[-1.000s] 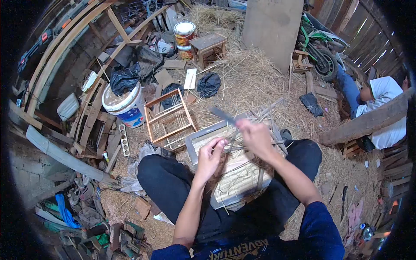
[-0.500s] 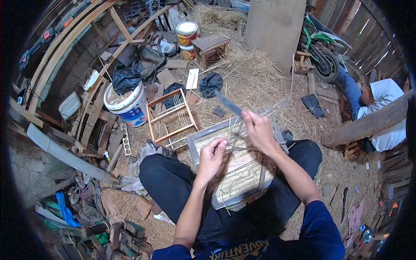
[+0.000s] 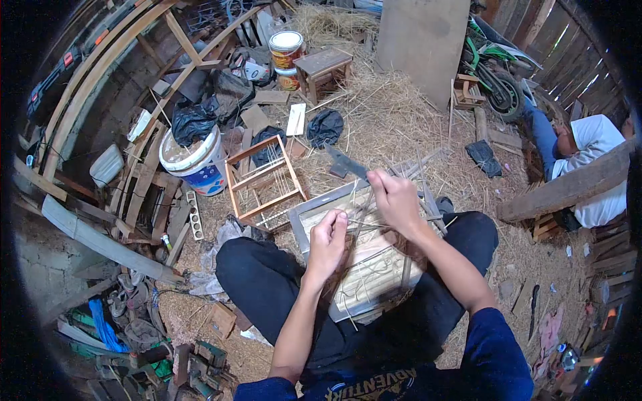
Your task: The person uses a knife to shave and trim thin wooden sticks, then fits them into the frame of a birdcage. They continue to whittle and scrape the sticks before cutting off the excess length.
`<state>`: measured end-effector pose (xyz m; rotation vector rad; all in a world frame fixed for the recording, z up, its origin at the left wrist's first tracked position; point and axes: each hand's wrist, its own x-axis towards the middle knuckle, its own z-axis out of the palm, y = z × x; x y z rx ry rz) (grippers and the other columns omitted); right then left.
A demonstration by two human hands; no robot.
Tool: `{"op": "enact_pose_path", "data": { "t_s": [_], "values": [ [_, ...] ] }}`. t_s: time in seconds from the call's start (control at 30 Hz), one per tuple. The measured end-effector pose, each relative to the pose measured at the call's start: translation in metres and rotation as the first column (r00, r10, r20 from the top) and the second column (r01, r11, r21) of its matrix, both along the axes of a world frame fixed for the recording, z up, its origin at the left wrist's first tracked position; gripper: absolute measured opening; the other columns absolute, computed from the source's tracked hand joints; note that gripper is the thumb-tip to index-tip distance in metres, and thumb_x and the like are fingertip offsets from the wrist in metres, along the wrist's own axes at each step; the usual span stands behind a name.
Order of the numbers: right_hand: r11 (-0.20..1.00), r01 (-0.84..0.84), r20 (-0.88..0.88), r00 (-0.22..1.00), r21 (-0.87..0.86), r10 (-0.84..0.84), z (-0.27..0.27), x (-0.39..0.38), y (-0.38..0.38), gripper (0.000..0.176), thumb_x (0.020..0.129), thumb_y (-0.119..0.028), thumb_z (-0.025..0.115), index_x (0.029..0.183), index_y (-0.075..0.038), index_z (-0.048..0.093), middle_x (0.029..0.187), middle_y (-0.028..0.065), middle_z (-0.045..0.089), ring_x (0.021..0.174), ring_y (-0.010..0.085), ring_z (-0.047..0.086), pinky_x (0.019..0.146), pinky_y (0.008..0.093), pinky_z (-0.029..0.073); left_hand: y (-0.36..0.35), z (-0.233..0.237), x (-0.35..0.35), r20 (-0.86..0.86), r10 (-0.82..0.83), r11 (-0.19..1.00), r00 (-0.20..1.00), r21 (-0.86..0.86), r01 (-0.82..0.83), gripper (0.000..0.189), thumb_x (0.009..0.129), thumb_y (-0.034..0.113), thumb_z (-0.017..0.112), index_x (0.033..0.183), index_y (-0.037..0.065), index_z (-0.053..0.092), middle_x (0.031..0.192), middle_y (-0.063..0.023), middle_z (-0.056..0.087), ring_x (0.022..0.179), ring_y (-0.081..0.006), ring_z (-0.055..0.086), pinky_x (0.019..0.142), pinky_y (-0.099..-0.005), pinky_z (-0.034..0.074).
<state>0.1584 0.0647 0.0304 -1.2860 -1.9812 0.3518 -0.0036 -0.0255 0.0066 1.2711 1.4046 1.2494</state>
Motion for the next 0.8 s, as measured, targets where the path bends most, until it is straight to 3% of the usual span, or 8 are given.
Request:
{"op": "enact_pose_path", "data": {
  "t_s": [0.13, 0.3, 0.4, 0.43, 0.57, 0.67, 0.7, 0.8],
  "values": [
    [0.983, -0.185, 0.143, 0.973, -0.003, 0.184, -0.014, -0.008, -0.025, 0.036, 0.104, -0.034, 0.049, 0.082, -0.009, 0.063, 0.058, 0.0139, 0.062, 0.05, 0.0313, 0.063, 0.046, 0.0442, 0.048, -0.002, 0.002, -0.002, -0.089, 0.016, 0.998, 0.996, -0.061, -0.021, 0.026, 0.105, 0.022, 0.051, 0.092, 0.001, 0.06, 0.07, 0.0042, 0.041, 0.067, -0.005, 0.036, 0.059, -0.0254, 0.033],
    [1.0, 0.026, 0.055, 0.998, -0.004, -0.026, -0.001, 0.004, 0.002, 0.03, 0.101, -0.034, 0.054, 0.083, -0.011, 0.064, 0.059, 0.0125, 0.063, 0.05, 0.0301, 0.063, 0.048, 0.0426, 0.049, -0.002, 0.007, 0.002, -0.128, 0.049, 0.998, 0.991, 0.03, -0.046, 0.024, 0.102, 0.018, 0.052, 0.09, -0.001, 0.058, 0.063, -0.0019, 0.042, 0.06, -0.0069, 0.036, 0.052, -0.0288, 0.033],
    [0.989, -0.145, 0.159, 0.977, 0.029, 0.138, -0.018, 0.0, -0.023, 0.031, 0.103, -0.032, 0.051, 0.088, -0.011, 0.067, 0.058, 0.0128, 0.062, 0.05, 0.0309, 0.063, 0.047, 0.0432, 0.048, -0.005, 0.0, -0.003, -0.145, -0.017, 0.995, 0.989, -0.101, 0.002, 0.026, 0.103, 0.021, 0.051, 0.09, 0.0, 0.058, 0.07, 0.0034, 0.043, 0.067, -0.0056, 0.037, 0.058, -0.0259, 0.033],
    [0.979, -0.198, 0.117, 0.974, 0.041, 0.192, -0.022, -0.002, -0.024, 0.03, 0.104, -0.031, 0.05, 0.092, -0.012, 0.069, 0.059, 0.0125, 0.063, 0.05, 0.0303, 0.063, 0.048, 0.0429, 0.048, -0.003, 0.001, -0.003, -0.13, 0.001, 0.997, 0.992, -0.081, -0.012, 0.027, 0.104, 0.021, 0.051, 0.089, 0.0, 0.058, 0.07, 0.0036, 0.042, 0.066, -0.0054, 0.037, 0.058, -0.0258, 0.033],
    [0.999, 0.037, 0.001, 0.999, -0.029, -0.037, -0.013, 0.008, 0.001, 0.028, 0.101, -0.035, 0.053, 0.092, -0.014, 0.069, 0.058, 0.0126, 0.062, 0.05, 0.0308, 0.062, 0.049, 0.0439, 0.049, -0.006, 0.003, 0.001, -0.08, 0.021, 0.998, 0.997, -0.055, -0.025, 0.028, 0.104, 0.021, 0.051, 0.085, 0.0, 0.055, 0.069, 0.0047, 0.04, 0.066, -0.0043, 0.035, 0.057, -0.0253, 0.03],
    [0.994, -0.105, 0.111, 0.988, -0.012, 0.106, -0.027, 0.006, -0.024, 0.029, 0.102, -0.036, 0.051, 0.093, -0.015, 0.069, 0.059, 0.0134, 0.062, 0.051, 0.0321, 0.062, 0.049, 0.0446, 0.048, -0.003, -0.002, 0.003, -0.064, 0.012, 0.998, 0.998, -0.061, -0.016, 0.028, 0.104, 0.022, 0.05, 0.085, 0.002, 0.055, 0.068, 0.0057, 0.038, 0.065, -0.0037, 0.034, 0.056, -0.0247, 0.029],
    [0.981, -0.177, 0.197, 0.962, -0.083, 0.19, -0.023, 0.006, -0.025, 0.029, 0.102, -0.036, 0.051, 0.095, -0.016, 0.069, 0.063, 0.0133, 0.064, 0.052, 0.0319, 0.063, 0.049, 0.0447, 0.048, -0.003, -0.007, 0.0, -0.068, 0.01, 0.997, 0.998, -0.072, -0.015, 0.028, 0.105, 0.023, 0.05, 0.086, 0.003, 0.056, 0.068, 0.0061, 0.037, 0.064, -0.0036, 0.034, 0.056, -0.0244, 0.029],
    [1.0, -0.01, 0.065, 0.998, -0.015, 0.011, -0.028, 0.011, -0.005, 0.027, 0.101, -0.036, 0.053, 0.095, -0.015, 0.068, 0.065, 0.0139, 0.064, 0.055, 0.0324, 0.064, 0.051, 0.0454, 0.048, 0.005, -0.022, 0.0, 0.155, 0.119, 0.993, 0.981, -0.031, -0.116, 0.025, 0.105, 0.025, 0.048, 0.09, 0.007, 0.057, 0.067, 0.0072, 0.037, 0.061, -0.0029, 0.033, 0.054, -0.0233, 0.029]
  ]
}}
